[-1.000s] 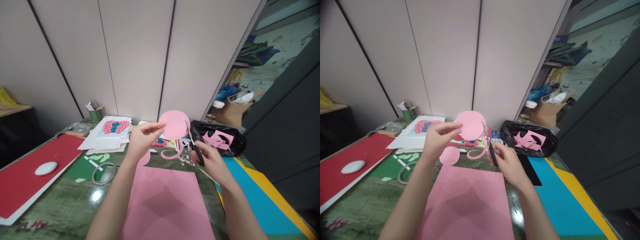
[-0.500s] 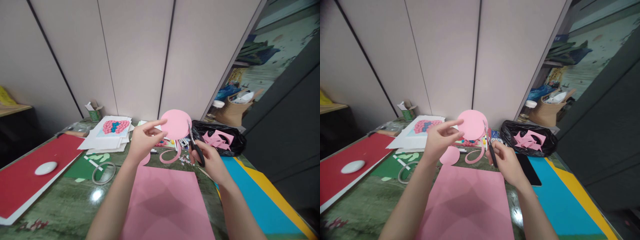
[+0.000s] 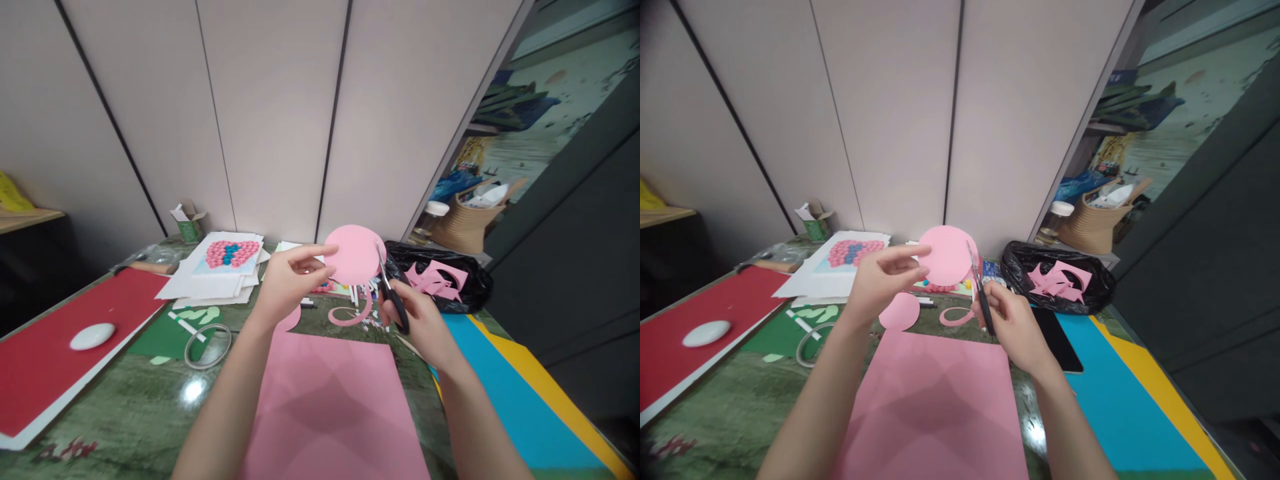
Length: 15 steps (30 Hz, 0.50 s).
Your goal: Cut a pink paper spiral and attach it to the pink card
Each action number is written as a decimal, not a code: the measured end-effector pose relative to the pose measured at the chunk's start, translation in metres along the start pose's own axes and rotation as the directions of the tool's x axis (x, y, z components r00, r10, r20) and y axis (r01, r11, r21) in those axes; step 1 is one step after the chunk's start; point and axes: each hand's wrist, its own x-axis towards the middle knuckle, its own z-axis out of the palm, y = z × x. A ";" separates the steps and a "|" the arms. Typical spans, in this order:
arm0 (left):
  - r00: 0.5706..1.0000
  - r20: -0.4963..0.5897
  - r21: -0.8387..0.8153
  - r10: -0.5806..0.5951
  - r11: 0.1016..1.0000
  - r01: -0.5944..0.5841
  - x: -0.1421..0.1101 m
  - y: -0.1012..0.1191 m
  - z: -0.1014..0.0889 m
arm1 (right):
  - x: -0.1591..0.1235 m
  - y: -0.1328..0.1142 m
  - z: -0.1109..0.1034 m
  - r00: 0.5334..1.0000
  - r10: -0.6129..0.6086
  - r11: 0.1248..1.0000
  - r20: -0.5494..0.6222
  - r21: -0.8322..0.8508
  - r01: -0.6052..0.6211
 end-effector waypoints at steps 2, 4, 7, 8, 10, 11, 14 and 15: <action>1.000 -0.004 -0.012 0.007 1.000 -0.007 0.000 0.000 0.000 | 0.000 0.000 0.000 1.000 0.001 1.000 0.006 0.008 -0.001; 1.000 -0.013 -0.016 0.017 1.000 -0.017 0.000 -0.001 0.000 | 0.000 0.000 0.000 1.000 -0.002 1.000 0.007 0.016 0.002; 0.999 -0.037 0.010 0.038 0.999 -0.037 0.001 -0.003 0.000 | 0.000 0.001 -0.001 1.000 -0.009 1.000 0.005 0.004 0.009; 0.998 -0.047 0.023 0.044 0.999 -0.043 0.001 -0.004 -0.001 | 0.000 0.002 -0.001 1.000 -0.016 1.000 0.006 0.002 0.016; 0.997 -0.063 0.045 0.053 0.998 -0.050 0.001 -0.005 -0.001 | 0.000 0.002 -0.001 1.000 -0.024 1.000 0.013 0.003 0.024; 0.996 -0.069 0.052 0.057 0.997 -0.054 0.001 -0.006 -0.001 | 0.000 0.003 -0.001 1.000 -0.025 1.000 0.016 0.005 0.025; 0.995 -0.075 0.053 0.069 0.996 -0.065 0.002 -0.007 -0.001 | 0.000 0.003 -0.002 1.000 -0.012 1.000 0.008 -0.001 0.012; 0.994 -0.076 0.048 0.073 0.996 -0.070 0.002 -0.007 0.000 | 0.000 0.003 -0.002 1.000 -0.009 1.000 0.005 -0.003 0.009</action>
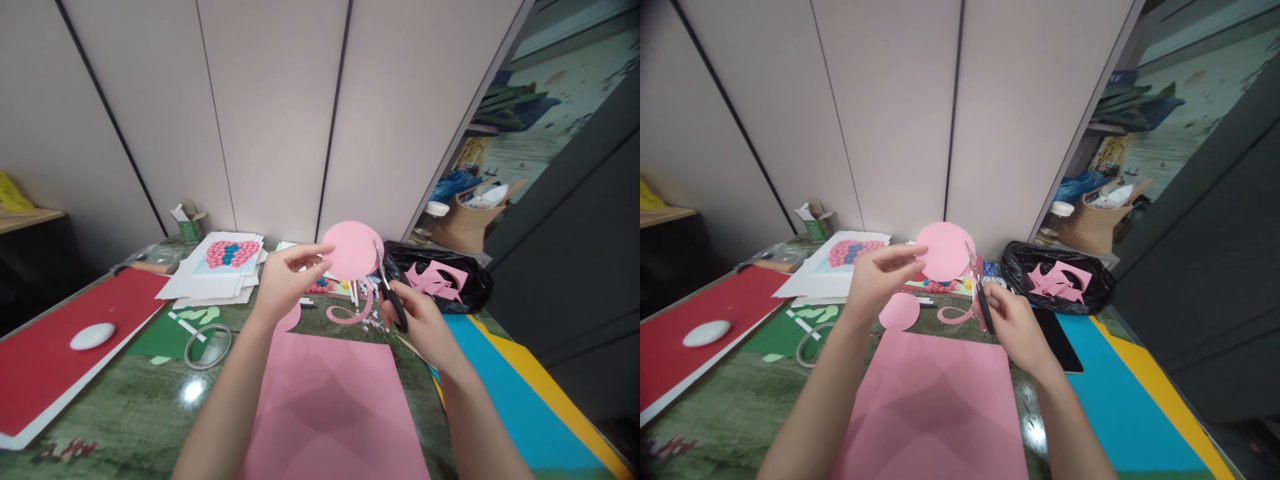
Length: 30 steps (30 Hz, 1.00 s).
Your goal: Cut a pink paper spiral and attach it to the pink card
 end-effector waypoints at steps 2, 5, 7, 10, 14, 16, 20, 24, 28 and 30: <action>1.000 -0.002 -0.009 0.005 1.000 -0.005 0.000 0.000 0.000 | 0.000 0.000 0.000 1.000 0.001 1.000 -0.001 0.003 -0.001; 1.000 -0.002 -0.009 -0.001 1.000 0.001 0.000 0.000 0.001 | 0.000 0.000 0.001 1.000 0.008 1.000 0.004 0.005 -0.008; 1.000 0.004 -0.018 -0.014 1.000 0.014 0.000 0.001 0.001 | 0.000 0.000 0.001 1.000 0.017 1.000 -0.002 0.007 -0.017; 0.999 0.016 -0.049 -0.035 0.998 0.036 -0.001 0.002 0.001 | 0.000 0.000 0.001 1.000 0.025 1.000 -0.006 0.013 -0.025; 0.999 0.027 -0.085 -0.043 0.995 0.045 -0.001 0.004 0.002 | -0.001 0.002 0.002 1.000 0.021 1.000 -0.003 0.007 -0.021; 0.999 0.030 -0.101 -0.041 0.994 0.044 -0.001 0.004 0.002 | -0.001 0.003 0.002 1.000 0.018 1.000 -0.002 -0.002 -0.018; 0.999 0.027 -0.095 -0.045 0.994 0.047 -0.002 0.003 0.005 | -0.001 0.006 0.002 1.000 0.015 1.000 0.001 -0.003 -0.015; 0.999 0.005 -0.066 -0.048 0.997 0.048 -0.002 0.003 0.006 | -0.001 0.004 0.002 1.000 0.027 1.000 0.012 0.003 -0.027; 0.997 0.038 -0.064 -0.070 0.995 0.072 -0.002 0.005 0.005 | -0.001 -0.001 0.002 0.999 0.027 0.999 0.022 0.037 -0.028; 0.994 0.074 -0.063 -0.084 0.994 0.089 -0.002 0.005 0.004 | -0.001 -0.004 0.001 0.999 0.031 0.999 0.021 0.042 -0.031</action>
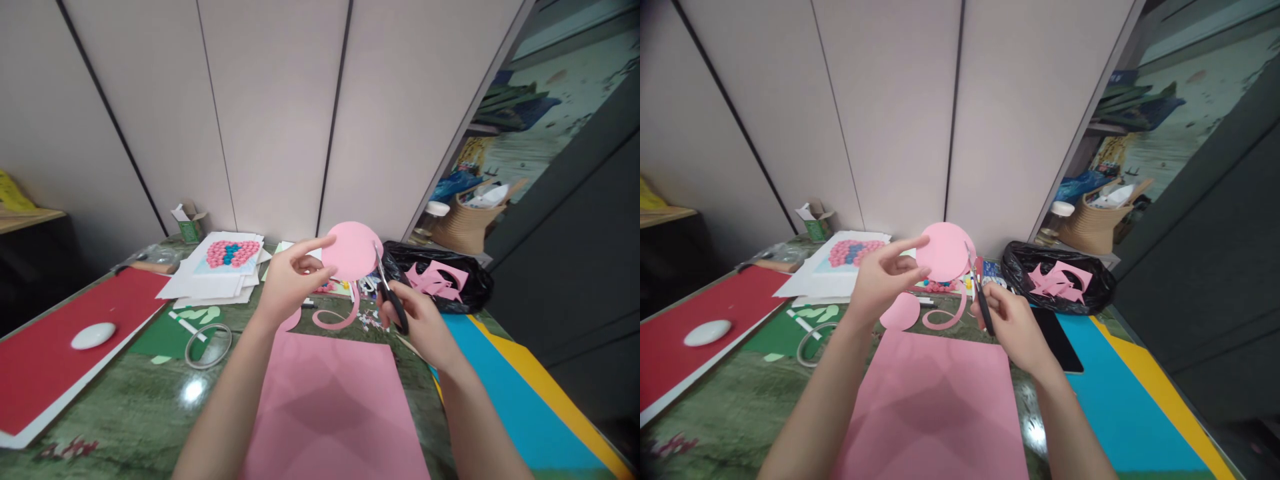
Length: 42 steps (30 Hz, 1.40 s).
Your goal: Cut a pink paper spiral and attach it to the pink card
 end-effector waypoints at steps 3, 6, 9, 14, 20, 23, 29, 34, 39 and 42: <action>0.999 0.038 0.004 -0.012 1.000 0.012 0.000 0.001 -0.001 | 0.000 -0.001 -0.001 1.000 0.006 1.000 -0.005 -0.008 -0.006; 0.998 0.062 0.005 -0.017 1.000 0.017 0.000 0.002 -0.002 | 0.000 0.000 -0.002 1.000 0.011 1.000 0.000 -0.023 -0.011; 0.998 0.065 0.008 -0.014 1.000 0.014 0.000 0.001 -0.003 | 0.001 0.002 -0.002 1.000 0.023 0.998 -0.006 -0.051 -0.023; 0.999 0.040 0.018 0.018 1.000 -0.018 0.001 0.000 -0.003 | 0.001 0.003 -0.001 1.000 0.020 0.997 -0.019 -0.068 -0.021; 0.997 -0.012 0.039 0.074 0.997 -0.073 0.000 -0.003 -0.003 | 0.002 0.003 -0.001 1.000 0.003 0.999 -0.015 -0.041 -0.004; 0.997 -0.015 0.044 0.080 0.996 -0.079 0.001 -0.003 -0.003 | 0.002 0.004 -0.001 1.000 -0.008 0.999 -0.016 -0.037 0.007; 0.997 -0.019 0.047 0.069 0.997 -0.068 0.001 -0.002 -0.003 | 0.001 0.007 -0.001 1.000 -0.017 0.999 -0.014 -0.039 0.017; 0.997 -0.038 0.067 0.073 0.995 -0.070 0.001 -0.004 -0.005 | 0.001 0.006 -0.001 1.000 -0.008 0.999 -0.019 -0.050 0.007; 0.992 -0.083 0.111 0.100 0.990 -0.090 0.001 -0.005 -0.005 | 0.001 0.005 -0.001 1.000 -0.005 0.999 -0.020 -0.033 0.004; 0.989 -0.094 0.106 0.112 0.989 -0.102 0.001 -0.004 -0.005 | 0.001 0.005 -0.001 1.000 0.000 0.999 -0.022 -0.045 -0.001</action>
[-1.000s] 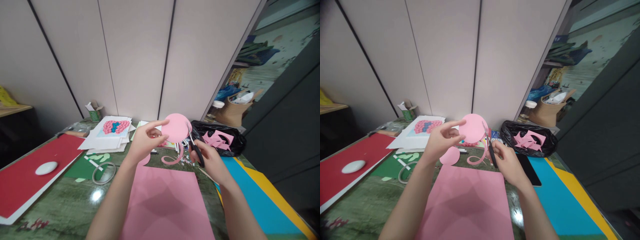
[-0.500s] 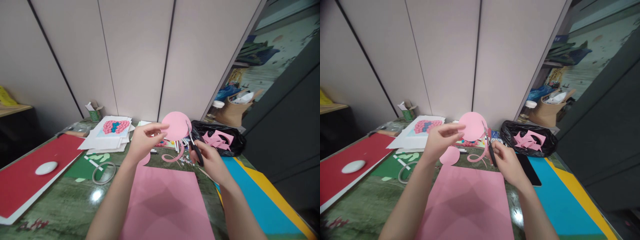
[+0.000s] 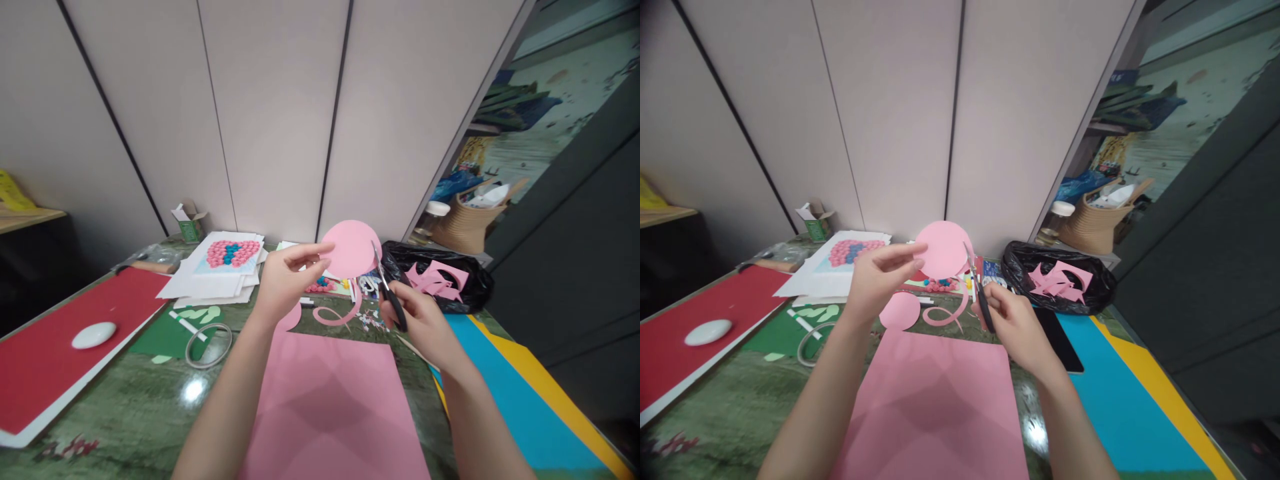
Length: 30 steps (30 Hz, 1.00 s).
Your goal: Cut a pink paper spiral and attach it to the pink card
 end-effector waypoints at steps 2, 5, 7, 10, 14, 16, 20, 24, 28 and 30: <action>1.000 0.006 -0.023 -0.009 1.000 0.009 0.000 0.001 0.000 | 0.000 0.000 0.000 1.000 -0.006 1.000 -0.002 -0.006 0.006; 0.998 0.026 -0.060 -0.050 0.997 0.052 0.000 0.002 0.001 | 0.000 0.000 0.000 1.000 -0.005 1.000 0.006 -0.006 0.005; 0.996 0.040 -0.082 -0.076 0.993 0.079 0.000 0.002 0.002 | 0.000 0.000 0.000 1.000 0.011 1.000 0.012 0.007 -0.011; 0.994 0.058 -0.107 -0.091 0.990 0.096 -0.001 0.002 0.002 | 0.000 0.001 0.001 0.999 0.030 0.999 0.025 0.034 -0.031; 0.990 0.094 -0.104 -0.102 0.988 0.112 -0.001 0.002 0.002 | 0.001 0.000 0.001 0.999 0.023 0.999 0.036 0.039 -0.024; 0.987 0.118 -0.093 -0.109 0.988 0.120 -0.001 0.003 0.002 | 0.001 -0.001 0.000 0.999 0.020 0.999 0.038 0.030 -0.022; 0.983 0.154 -0.072 -0.101 0.991 0.113 -0.002 0.005 0.002 | 0.001 -0.003 0.000 0.999 0.001 1.000 0.033 0.007 -0.001; 0.983 0.163 -0.069 -0.089 0.992 0.101 -0.002 0.004 0.002 | 0.001 -0.003 -0.001 0.999 -0.015 1.000 0.031 -0.001 0.015; 0.985 0.152 -0.059 -0.077 0.994 0.087 -0.001 0.002 0.002 | 0.001 -0.001 -0.001 0.999 -0.011 1.000 0.034 0.017 0.011; 0.986 0.147 -0.065 -0.077 0.994 0.087 -0.001 0.002 0.002 | 0.000 -0.001 -0.001 0.999 0.002 1.000 0.034 0.018 -0.003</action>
